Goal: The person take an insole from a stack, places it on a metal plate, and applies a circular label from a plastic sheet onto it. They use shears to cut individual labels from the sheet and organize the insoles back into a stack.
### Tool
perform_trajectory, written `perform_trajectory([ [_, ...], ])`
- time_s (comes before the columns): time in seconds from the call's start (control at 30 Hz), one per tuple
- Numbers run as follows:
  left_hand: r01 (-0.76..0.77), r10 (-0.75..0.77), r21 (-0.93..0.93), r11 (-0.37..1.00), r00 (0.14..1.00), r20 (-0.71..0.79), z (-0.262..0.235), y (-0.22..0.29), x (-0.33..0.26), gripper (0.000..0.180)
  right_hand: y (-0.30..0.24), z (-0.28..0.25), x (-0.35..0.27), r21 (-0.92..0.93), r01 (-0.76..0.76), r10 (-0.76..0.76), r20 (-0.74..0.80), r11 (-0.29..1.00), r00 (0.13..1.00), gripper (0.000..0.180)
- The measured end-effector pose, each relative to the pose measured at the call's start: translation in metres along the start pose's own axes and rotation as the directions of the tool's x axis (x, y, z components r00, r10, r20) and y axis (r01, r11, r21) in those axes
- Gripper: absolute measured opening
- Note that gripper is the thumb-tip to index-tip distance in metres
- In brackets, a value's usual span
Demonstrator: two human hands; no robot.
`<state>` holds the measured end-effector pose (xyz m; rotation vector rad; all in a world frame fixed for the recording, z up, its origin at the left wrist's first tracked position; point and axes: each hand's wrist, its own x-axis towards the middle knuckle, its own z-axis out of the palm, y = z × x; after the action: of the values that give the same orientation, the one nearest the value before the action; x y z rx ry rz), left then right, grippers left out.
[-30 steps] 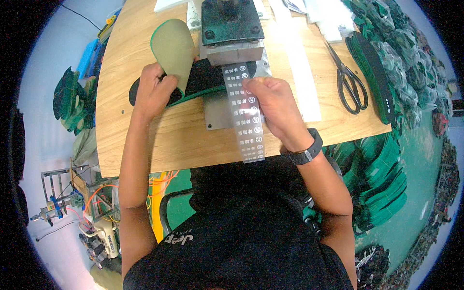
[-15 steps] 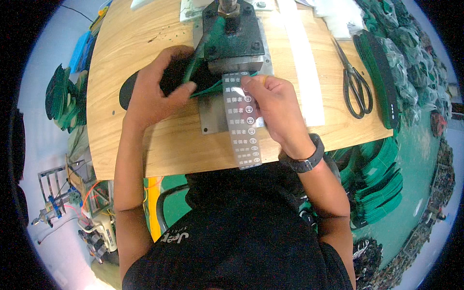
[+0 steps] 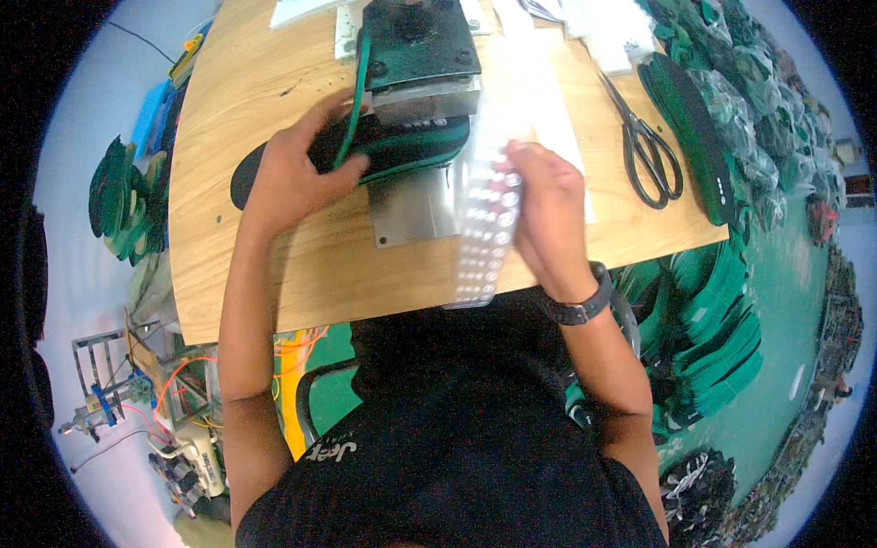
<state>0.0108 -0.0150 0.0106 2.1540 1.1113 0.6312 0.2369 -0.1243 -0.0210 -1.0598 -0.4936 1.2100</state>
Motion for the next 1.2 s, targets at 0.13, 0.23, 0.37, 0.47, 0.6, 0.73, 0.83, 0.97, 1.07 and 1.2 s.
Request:
perform_trajectory([
  [0.13,0.006,-0.046,-0.334,0.943,0.993,-0.112,-0.003,-0.01,0.003,0.048,-0.002,0.007,0.005,0.03,-0.063,0.063,-0.005,0.998,0.998,0.016],
  [0.23,-0.125,-0.01,-0.579,0.805,0.975,-0.224,-0.003,-0.02,0.003,0.042,0.011,0.018,0.008,-0.175,-0.188,0.203,0.076,0.966,0.976,0.017],
  [0.37,-0.104,-0.005,-0.474,0.874,0.975,-0.222,-0.001,-0.028,0.001,0.028,0.015,0.023,0.009,-0.196,-0.194,0.216,0.096,0.961,0.972,0.02],
  [0.47,-0.028,-0.067,-0.373,0.927,0.968,-0.24,-0.003,-0.024,-0.002,0.022,0.016,0.021,0.012,-0.25,-0.179,0.213,0.118,0.952,0.97,0.021],
  [0.6,-0.079,-0.017,-0.345,0.935,0.964,-0.265,-0.002,-0.02,-0.003,0.018,0.016,0.021,0.014,-0.269,-0.175,0.218,0.137,0.947,0.966,0.023],
  [0.73,-0.059,-0.019,-0.3,0.952,0.968,-0.251,-0.003,-0.023,-0.002,0.021,0.015,0.023,0.015,-0.278,-0.191,0.228,0.108,0.941,0.968,0.023],
  [0.83,-0.055,-0.023,-0.302,0.952,0.968,-0.249,0.001,-0.02,-0.003,0.027,0.018,0.022,0.016,-0.298,-0.191,0.229,0.099,0.935,0.968,0.023],
  [0.97,0.013,-0.054,-0.265,0.964,0.987,-0.149,0.0,-0.015,-0.002,0.039,0.018,0.021,0.018,-0.337,-0.18,0.229,0.112,0.924,0.967,0.025],
  [1.07,-0.1,0.1,0.002,0.995,0.99,-0.103,0.007,-0.016,-0.003,0.056,0.01,0.027,0.013,-0.352,-0.196,0.245,0.1,0.915,0.964,0.028],
  [1.2,-0.127,0.14,0.168,0.978,0.988,-0.069,0.012,-0.011,-0.002,0.072,0.008,0.029,0.01,-0.255,-0.21,0.224,0.027,0.944,0.974,0.033],
])
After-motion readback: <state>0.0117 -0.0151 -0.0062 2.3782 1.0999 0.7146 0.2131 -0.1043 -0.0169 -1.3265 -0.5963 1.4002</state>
